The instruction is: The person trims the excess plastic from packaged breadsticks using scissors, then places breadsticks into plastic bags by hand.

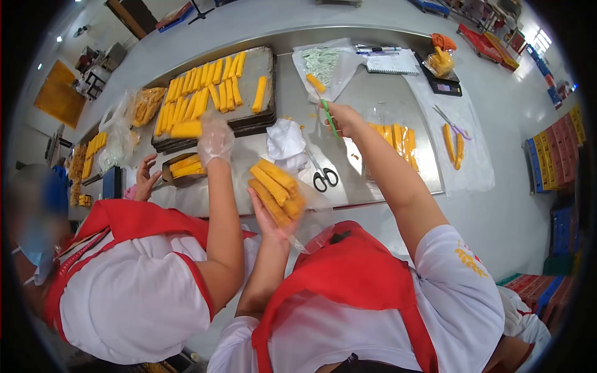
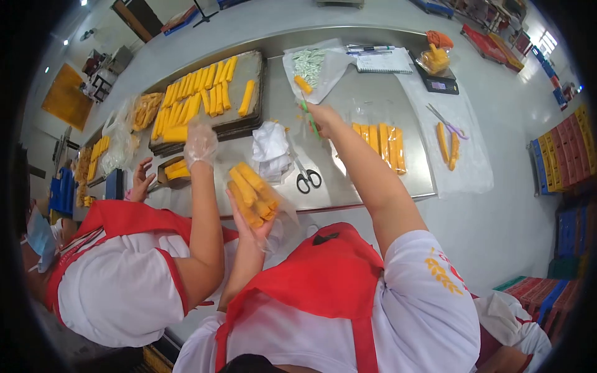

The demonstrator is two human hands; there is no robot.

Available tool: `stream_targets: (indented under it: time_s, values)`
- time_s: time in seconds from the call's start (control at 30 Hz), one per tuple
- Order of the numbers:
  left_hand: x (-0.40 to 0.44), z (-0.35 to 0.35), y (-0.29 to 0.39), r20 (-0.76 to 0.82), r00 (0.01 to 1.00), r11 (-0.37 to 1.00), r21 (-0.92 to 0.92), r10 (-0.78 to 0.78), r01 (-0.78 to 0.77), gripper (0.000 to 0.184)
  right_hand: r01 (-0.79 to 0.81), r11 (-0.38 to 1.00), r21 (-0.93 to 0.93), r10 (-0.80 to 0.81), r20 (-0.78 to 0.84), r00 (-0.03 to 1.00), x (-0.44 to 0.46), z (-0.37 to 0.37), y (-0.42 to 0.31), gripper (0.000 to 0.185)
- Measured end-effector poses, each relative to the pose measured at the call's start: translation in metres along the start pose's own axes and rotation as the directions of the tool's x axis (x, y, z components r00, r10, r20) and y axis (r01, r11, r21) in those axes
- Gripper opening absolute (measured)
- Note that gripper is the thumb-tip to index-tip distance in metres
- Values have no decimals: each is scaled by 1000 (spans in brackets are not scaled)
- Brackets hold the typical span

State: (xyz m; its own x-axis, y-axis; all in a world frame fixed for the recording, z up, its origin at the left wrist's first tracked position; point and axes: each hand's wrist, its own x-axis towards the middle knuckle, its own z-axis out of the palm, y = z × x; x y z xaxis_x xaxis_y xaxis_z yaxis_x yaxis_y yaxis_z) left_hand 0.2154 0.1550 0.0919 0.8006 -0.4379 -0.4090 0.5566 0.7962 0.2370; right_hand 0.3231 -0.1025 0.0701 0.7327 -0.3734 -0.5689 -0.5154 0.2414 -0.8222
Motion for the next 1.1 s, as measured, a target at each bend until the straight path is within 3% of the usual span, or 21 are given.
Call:
stream_targets:
  time_s: [0.07, 0.13, 0.2, 0.23, 0.27, 0.33, 0.37, 0.47, 0.53, 0.6, 0.63, 0.67, 0.77, 0.83, 1.0, 1.1]
  values:
    - [3, -17, 6, 62, 998, 998, -57, -15, 18, 55, -49, 983, 178, 36, 75, 997, -5, -6, 9, 45]
    - [1, -21, 10, 121, 993, 994, -109, -6, 19, 58, 0, 976, 217, -32, 144, 989, -17, -20, 20, 49]
    - [2, -18, 10, 40, 998, 993, -109, 46, -41, 57, 162, 970, -180, -133, 165, 977, -47, -33, 27, 54]
    - [3, -18, 11, 10, 998, 992, -106, 67, -66, 57, 270, 869, -414, -194, 217, 957, -50, -33, 41, 56]
    - [5, -23, 10, 94, 995, 991, -131, 40, -27, 56, 364, 702, -612, -240, 277, 930, -55, -32, 57, 58]
    - [5, -22, 6, 177, 984, 988, -155, 16, 12, 55, 375, 332, -866, -461, 197, 865, -89, -14, 73, 54]
    - [3, -15, 3, 109, 993, 994, -106, 44, -32, 53, 308, 271, -912, -376, 195, 906, -99, -9, 71, 45]
    - [4, -1, 1, 21, 996, 992, -94, 89, -86, 51, 294, 173, -940, -352, 219, 910, -93, -9, 79, 40]
    - [5, -4, 1, 80, 996, 985, -168, 45, -31, 51, 317, 173, -932, -378, 235, 896, -88, -11, 77, 31]
    - [7, -6, 2, 10, 998, 989, -135, 70, -68, 52, 374, 7, -928, -342, 349, 873, -81, -11, 66, 21]
    - [8, -6, 5, -53, 994, 990, -95, 98, -103, 54, 380, 2, -925, -343, 356, 869, -78, -6, 55, 21]
    - [11, -9, 8, -50, 993, 989, -97, 109, -114, 54, 433, 34, -901, -443, 375, 815, -75, 2, 43, 18]
    - [14, -15, 12, -64, 991, 967, -221, 118, -129, 49, 551, 84, -830, -649, 374, 662, -53, 43, 12, 16]
    - [13, -6, 15, -80, 990, 904, -403, 120, -142, 43, 576, 83, -813, -677, 378, 631, -26, 76, -1, 14]
    - [7, -4, 15, -83, 981, 864, -465, 177, -195, 35, 602, 126, -788, -775, 301, 556, 32, 127, -34, 11]
    - [11, -8, 14, -164, 978, 857, -478, 127, -192, 38, 648, 110, -754, -835, 284, 472, 56, 146, -56, 15]
